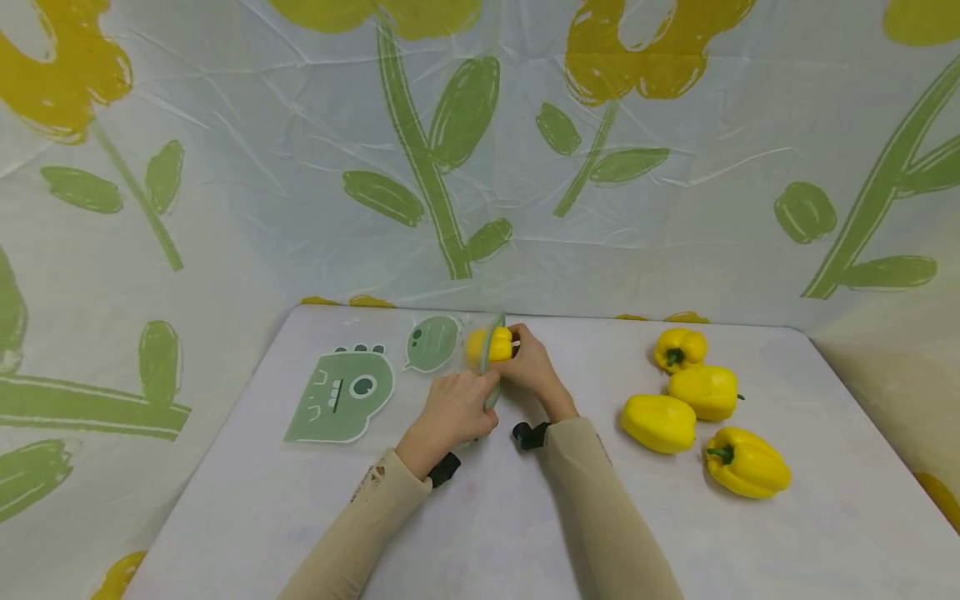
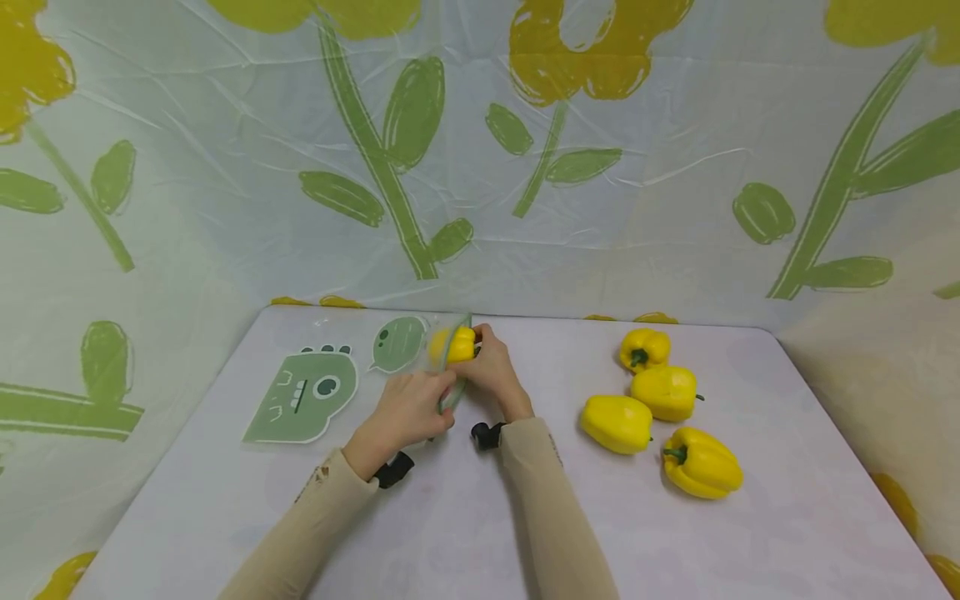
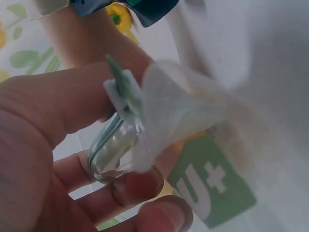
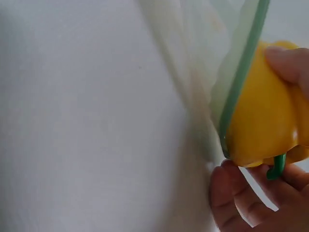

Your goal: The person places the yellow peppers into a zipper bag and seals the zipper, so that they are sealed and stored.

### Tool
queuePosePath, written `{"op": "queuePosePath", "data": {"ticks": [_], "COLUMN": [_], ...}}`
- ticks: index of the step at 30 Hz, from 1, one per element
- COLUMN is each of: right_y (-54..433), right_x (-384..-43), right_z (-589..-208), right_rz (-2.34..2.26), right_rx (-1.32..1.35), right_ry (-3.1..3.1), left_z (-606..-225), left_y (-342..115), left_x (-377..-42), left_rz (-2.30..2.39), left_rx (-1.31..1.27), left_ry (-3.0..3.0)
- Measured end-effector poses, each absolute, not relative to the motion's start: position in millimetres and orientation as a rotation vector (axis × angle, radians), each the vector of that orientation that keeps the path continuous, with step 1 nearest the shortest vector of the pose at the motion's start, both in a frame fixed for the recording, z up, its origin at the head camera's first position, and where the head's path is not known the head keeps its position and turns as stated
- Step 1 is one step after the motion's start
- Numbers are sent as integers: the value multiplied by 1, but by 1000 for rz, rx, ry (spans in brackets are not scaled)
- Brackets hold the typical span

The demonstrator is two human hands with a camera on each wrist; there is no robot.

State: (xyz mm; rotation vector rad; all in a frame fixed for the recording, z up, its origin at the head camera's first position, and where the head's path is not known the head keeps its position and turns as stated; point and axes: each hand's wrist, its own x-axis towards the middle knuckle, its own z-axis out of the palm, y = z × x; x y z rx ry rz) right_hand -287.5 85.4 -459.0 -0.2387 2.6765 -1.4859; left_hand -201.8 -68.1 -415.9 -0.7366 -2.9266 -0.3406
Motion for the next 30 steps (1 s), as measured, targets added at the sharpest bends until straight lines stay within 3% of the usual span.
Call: {"op": "queuePosePath", "data": {"ticks": [13,23,30], "right_y": [84,94,83], "right_x": [-290,-287,-289], "right_z": [-471,-473,-475], "right_rz": [-1480,-1548,-1482], "right_rx": [-203,-489,-328], "right_ry": [2644,2416,2601], "left_z": [-417,-415,-416], "left_y": [-69,-72,-70], "left_x": [-204,-208,-207], "left_rz": [-352,-411,-377], "left_rx": [-758,-730,-773], "left_ry": [-2948,-3002,-2961]}}
